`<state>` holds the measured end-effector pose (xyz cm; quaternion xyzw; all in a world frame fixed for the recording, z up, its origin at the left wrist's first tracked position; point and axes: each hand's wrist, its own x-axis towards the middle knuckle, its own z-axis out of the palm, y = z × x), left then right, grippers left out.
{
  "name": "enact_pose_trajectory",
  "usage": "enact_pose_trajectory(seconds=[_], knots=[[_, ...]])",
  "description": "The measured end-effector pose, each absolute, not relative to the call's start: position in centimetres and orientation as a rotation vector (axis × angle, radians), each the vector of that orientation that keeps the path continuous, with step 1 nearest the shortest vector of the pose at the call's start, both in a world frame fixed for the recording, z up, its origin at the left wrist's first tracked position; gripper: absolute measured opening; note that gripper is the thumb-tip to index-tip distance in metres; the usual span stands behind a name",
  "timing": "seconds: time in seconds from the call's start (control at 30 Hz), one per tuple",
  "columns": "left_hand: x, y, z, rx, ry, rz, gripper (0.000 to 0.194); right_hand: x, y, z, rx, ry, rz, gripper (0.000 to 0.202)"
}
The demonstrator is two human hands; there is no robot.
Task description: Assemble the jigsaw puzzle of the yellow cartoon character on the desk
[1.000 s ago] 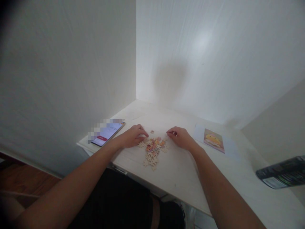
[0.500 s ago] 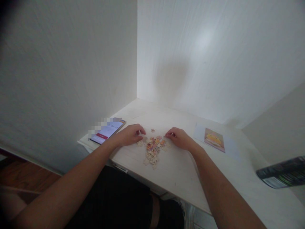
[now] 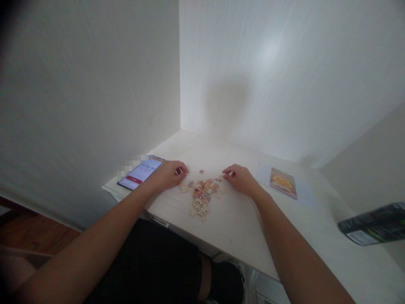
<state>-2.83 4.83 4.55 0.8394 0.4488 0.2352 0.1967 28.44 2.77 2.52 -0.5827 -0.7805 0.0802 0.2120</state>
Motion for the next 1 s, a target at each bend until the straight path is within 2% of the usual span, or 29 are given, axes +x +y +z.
enact_pose_trajectory(seconds=[0.27, 0.6, 1.0], knots=[[-2.5, 5.0, 3.8, 2.439, 1.295, 0.615, 0.016, 28.2, 2.4, 2.9, -1.601, -2.226, 0.217, 0.02], [-3.1, 4.5, 4.0, 2.417, 1.307, 0.691, 0.029, 27.9, 2.4, 3.0, -1.642, -2.266, 0.149, 0.022], [-1.7, 3.0, 4.0, 2.602, 1.029, 0.525, 0.023, 27.7, 2.2, 3.2, -1.854, -2.141, 0.026, 0.025]])
